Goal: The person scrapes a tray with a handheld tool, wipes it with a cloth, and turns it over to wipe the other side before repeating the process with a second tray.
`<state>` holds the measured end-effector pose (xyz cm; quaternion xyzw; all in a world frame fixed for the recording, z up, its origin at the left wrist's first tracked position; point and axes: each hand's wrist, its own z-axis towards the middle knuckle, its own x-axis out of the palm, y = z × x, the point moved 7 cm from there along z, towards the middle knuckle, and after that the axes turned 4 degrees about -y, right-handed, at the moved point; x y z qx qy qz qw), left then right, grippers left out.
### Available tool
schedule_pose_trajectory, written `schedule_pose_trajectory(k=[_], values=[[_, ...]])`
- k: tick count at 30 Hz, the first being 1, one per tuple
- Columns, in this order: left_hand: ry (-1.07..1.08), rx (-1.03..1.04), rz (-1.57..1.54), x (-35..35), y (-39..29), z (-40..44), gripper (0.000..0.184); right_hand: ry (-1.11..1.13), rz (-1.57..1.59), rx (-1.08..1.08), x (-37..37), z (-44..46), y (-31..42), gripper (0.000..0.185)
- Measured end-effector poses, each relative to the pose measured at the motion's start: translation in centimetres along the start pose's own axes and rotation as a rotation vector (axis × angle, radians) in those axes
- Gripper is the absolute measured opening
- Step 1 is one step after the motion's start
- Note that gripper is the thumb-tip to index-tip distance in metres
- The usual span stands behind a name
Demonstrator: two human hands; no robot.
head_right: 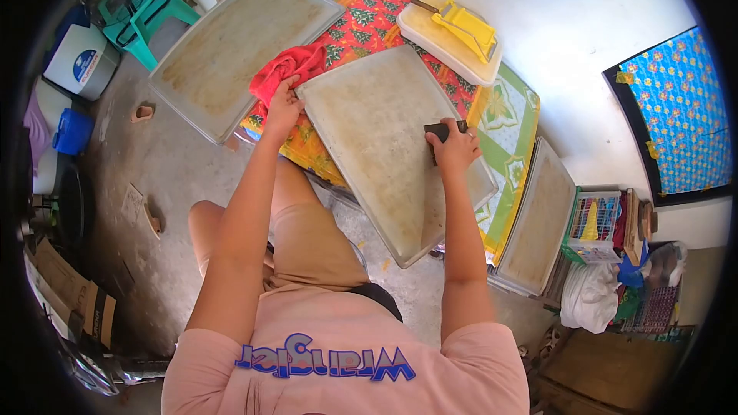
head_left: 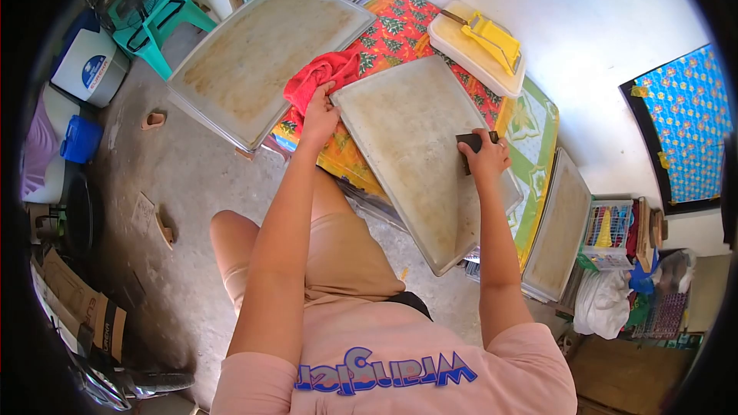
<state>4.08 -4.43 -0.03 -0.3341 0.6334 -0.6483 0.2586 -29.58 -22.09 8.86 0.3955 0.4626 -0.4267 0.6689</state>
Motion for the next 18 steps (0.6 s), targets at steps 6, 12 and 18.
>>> schedule_pose_trajectory(k=[6, 12, 18], values=[[-0.009, 0.030, -0.003, 0.0, 0.2, 0.1, 0.062, 0.050, 0.031, -0.170, 0.0, -2.6, 2.5, 0.048], [-0.008, 0.019, 0.022, -0.2, 0.0, -0.1, 0.061, 0.079, 0.136, 0.033, 1.1, -2.2, 0.1, 0.048], [-0.008, 0.020, 0.028, -0.1, -0.5, -0.3, 0.061, 0.025, 0.143, -0.180, -0.1, -5.9, 2.5, 0.046]])
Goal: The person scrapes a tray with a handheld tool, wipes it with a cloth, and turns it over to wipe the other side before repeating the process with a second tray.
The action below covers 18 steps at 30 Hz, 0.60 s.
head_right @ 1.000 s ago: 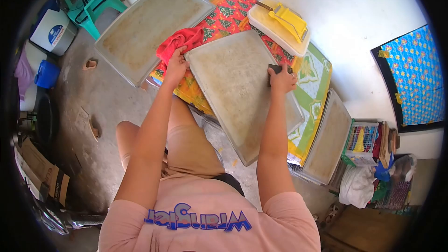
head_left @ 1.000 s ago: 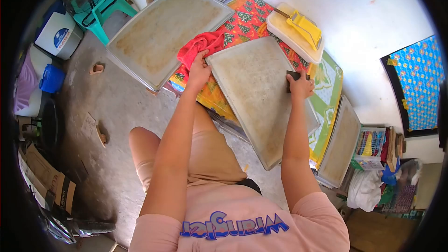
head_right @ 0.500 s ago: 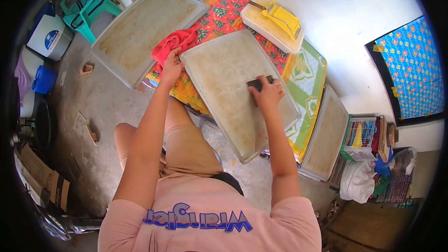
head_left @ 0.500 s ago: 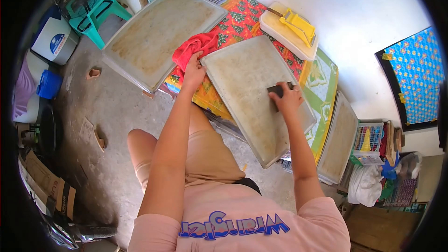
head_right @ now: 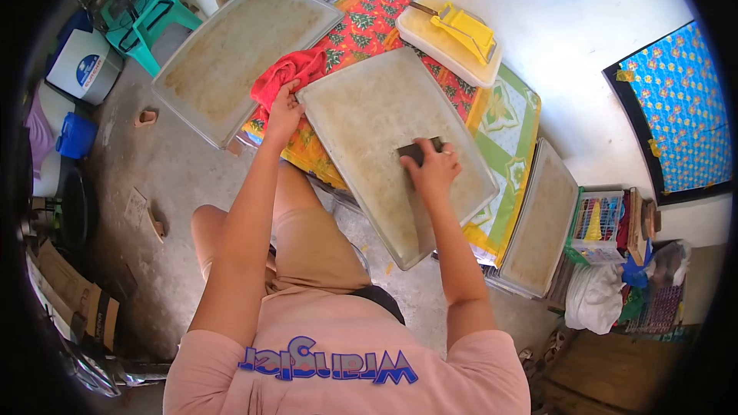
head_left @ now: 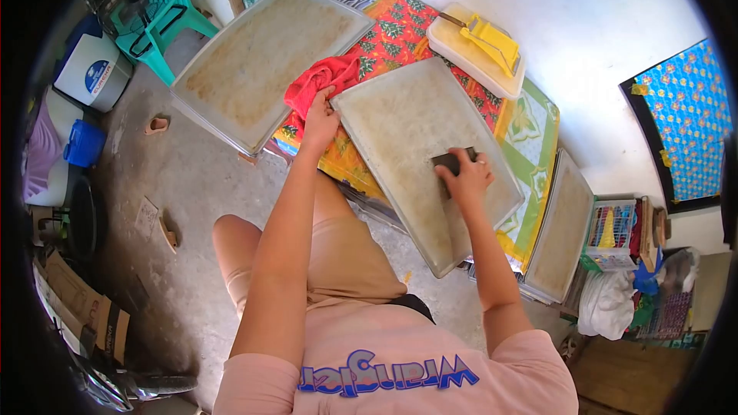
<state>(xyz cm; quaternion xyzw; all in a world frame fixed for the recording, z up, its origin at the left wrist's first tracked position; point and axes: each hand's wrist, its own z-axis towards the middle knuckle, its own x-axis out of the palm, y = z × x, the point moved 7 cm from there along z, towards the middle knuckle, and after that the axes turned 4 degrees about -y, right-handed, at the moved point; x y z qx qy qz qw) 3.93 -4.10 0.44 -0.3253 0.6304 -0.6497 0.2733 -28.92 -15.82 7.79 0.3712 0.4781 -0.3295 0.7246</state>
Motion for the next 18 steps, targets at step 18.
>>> schedule_pose_trajectory(k=[18], values=[[0.005, 0.005, -0.016, -0.1, 0.8, 0.5, 0.061, 0.171, 0.096, -0.098, -0.8, -5.5, 3.4, 0.048]])
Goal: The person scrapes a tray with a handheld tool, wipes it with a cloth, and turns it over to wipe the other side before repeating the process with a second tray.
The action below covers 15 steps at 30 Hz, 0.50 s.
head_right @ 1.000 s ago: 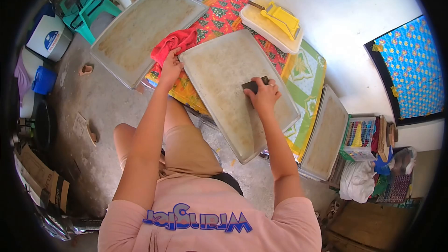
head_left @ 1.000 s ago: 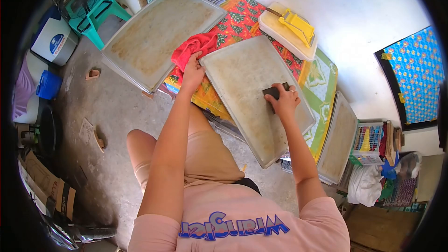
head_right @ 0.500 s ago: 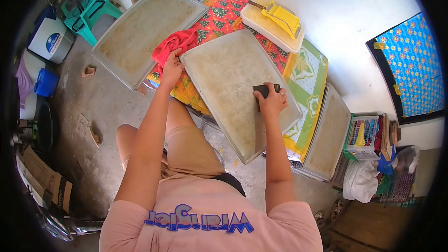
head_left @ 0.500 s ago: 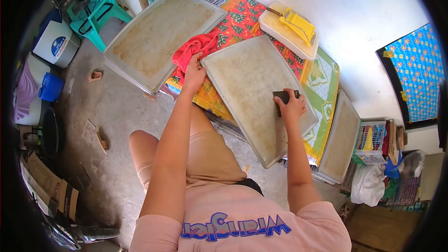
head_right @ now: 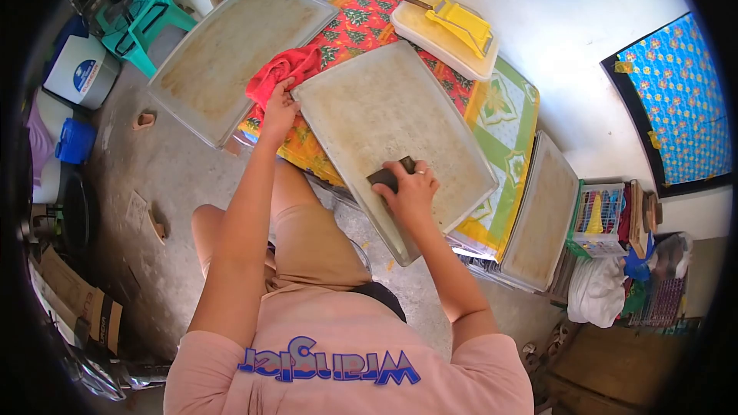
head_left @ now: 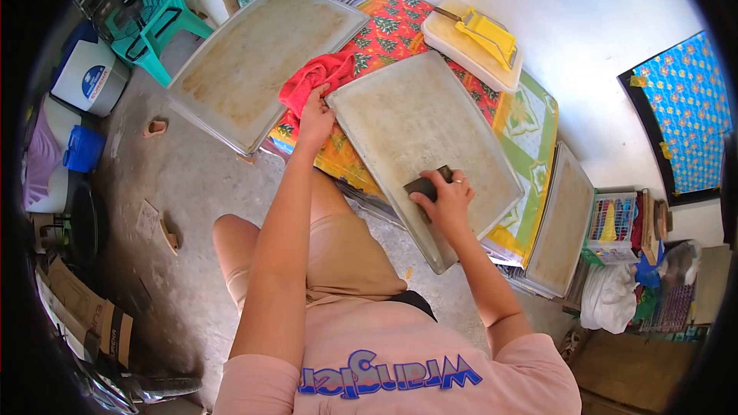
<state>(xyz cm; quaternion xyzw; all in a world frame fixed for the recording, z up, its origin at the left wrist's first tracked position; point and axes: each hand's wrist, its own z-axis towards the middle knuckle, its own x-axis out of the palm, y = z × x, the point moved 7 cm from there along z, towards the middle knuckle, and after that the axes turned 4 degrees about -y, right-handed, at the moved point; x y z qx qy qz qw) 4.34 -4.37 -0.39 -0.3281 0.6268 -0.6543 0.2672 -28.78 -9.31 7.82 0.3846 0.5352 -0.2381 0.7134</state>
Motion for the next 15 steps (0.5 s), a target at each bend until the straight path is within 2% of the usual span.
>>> schedule_pose_trajectory(k=[4, 7, 8, 12, 15], values=[[-0.010, -0.019, -0.048, 0.2, -0.2, -0.2, 0.061, -0.134, -0.007, 0.210, -1.3, 1.8, -5.1, 0.048], [0.006, -0.004, 0.001, 0.1, 0.0, 0.1, 0.061, 0.013, -0.031, 0.053, -0.9, -0.8, -1.1, 0.046], [0.004, -0.007, 0.007, 0.0, 0.0, 0.2, 0.061, -0.003, -0.058, -0.035, -1.0, -1.5, 0.1, 0.045], [-0.003, -0.014, -0.004, 0.2, -0.3, -0.2, 0.061, -0.101, -0.038, 0.163, -2.0, 1.0, -3.7, 0.046], [-0.002, 0.007, -0.009, 0.2, 0.0, -0.1, 0.061, -0.058, -0.032, -0.029, -1.2, -0.5, 0.0, 0.043]])
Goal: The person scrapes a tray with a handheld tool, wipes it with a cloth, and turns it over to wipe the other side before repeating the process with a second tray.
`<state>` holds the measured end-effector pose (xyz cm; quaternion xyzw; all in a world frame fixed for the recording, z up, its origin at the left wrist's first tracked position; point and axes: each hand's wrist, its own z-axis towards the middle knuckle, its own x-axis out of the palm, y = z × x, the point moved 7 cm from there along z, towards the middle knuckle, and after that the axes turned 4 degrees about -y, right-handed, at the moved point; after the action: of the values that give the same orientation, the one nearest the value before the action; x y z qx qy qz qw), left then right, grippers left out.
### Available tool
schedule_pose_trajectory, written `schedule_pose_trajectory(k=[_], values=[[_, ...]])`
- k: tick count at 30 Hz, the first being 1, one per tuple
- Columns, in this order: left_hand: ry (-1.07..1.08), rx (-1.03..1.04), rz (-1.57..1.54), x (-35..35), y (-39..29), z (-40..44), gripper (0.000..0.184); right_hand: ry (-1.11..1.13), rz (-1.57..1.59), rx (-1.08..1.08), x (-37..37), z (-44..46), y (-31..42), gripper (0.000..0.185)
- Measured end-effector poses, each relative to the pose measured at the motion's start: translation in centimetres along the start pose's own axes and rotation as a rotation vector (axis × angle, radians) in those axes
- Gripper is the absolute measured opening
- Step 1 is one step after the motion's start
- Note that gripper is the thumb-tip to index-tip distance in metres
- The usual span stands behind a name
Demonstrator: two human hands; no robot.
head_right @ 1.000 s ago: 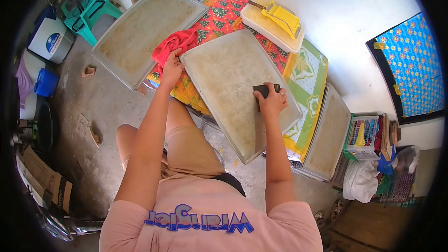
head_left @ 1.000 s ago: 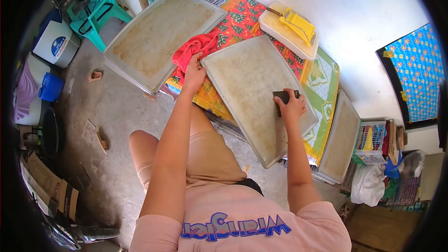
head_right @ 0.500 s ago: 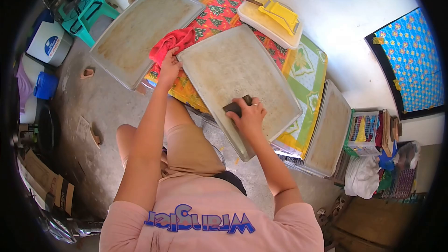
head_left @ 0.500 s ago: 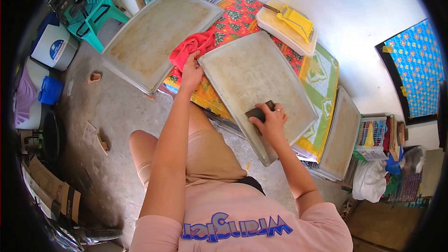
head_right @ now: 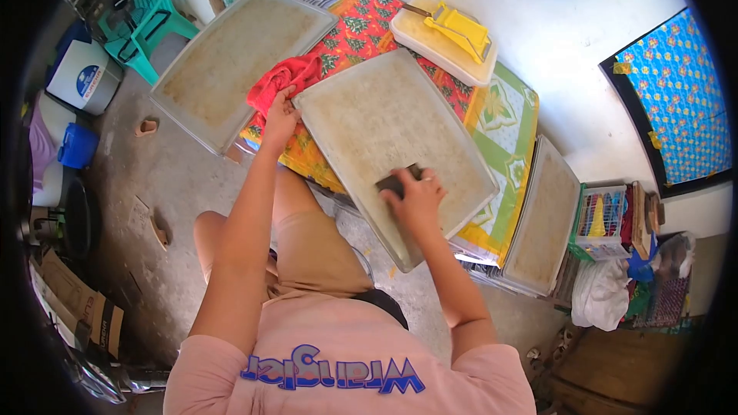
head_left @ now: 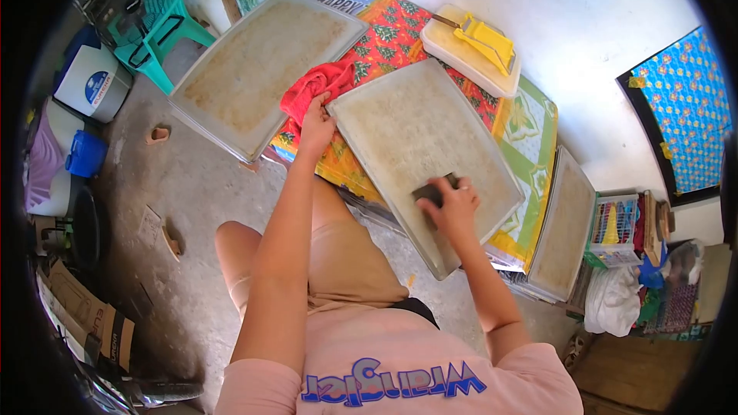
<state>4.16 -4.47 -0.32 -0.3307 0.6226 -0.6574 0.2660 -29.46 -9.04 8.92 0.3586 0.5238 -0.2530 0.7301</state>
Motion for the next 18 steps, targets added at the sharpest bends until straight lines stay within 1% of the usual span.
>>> schedule_pose_trajectory(k=[1, 5, 8, 9, 12, 13, 16, 17, 18], values=[[0.002, 0.011, 0.004, -0.1, 0.1, 0.2, 0.061, 0.038, -0.003, -0.060, 0.6, -0.5, 1.3, 0.044], [-0.012, -0.021, 0.019, 0.0, -0.4, -0.3, 0.061, -0.038, 0.015, 0.121, 0.7, 2.5, 0.0, 0.047], [-0.011, -0.027, 0.021, -0.1, -0.6, -0.3, 0.061, -0.040, 0.016, -0.047, 1.2, 2.2, 3.4, 0.043], [-0.003, -0.020, 0.037, -0.2, -0.5, -0.3, 0.061, 0.031, 0.008, -0.050, 1.3, 2.3, 4.4, 0.043], [-0.003, -0.017, 0.039, -0.1, -0.3, -0.2, 0.061, -0.079, 0.063, 0.051, 1.8, 4.9, 2.9, 0.045], [-0.008, -0.019, 0.033, -0.1, -0.5, -0.3, 0.061, -0.065, 0.057, 0.060, 2.0, 5.3, 2.7, 0.048], [0.040, -0.066, 0.097, -0.2, -0.4, -0.3, 0.063, 0.031, 0.057, -0.052, 2.2, 3.6, 5.0, 0.048], [0.050, -0.067, 0.069, -0.1, -0.4, -0.2, 0.063, 0.075, 0.079, -0.019, 2.6, 3.4, 4.5, 0.049], [0.056, -0.069, 0.039, -0.1, -0.1, -0.2, 0.063, 0.029, 0.054, 0.050, 2.5, 4.0, 2.8, 0.049]])
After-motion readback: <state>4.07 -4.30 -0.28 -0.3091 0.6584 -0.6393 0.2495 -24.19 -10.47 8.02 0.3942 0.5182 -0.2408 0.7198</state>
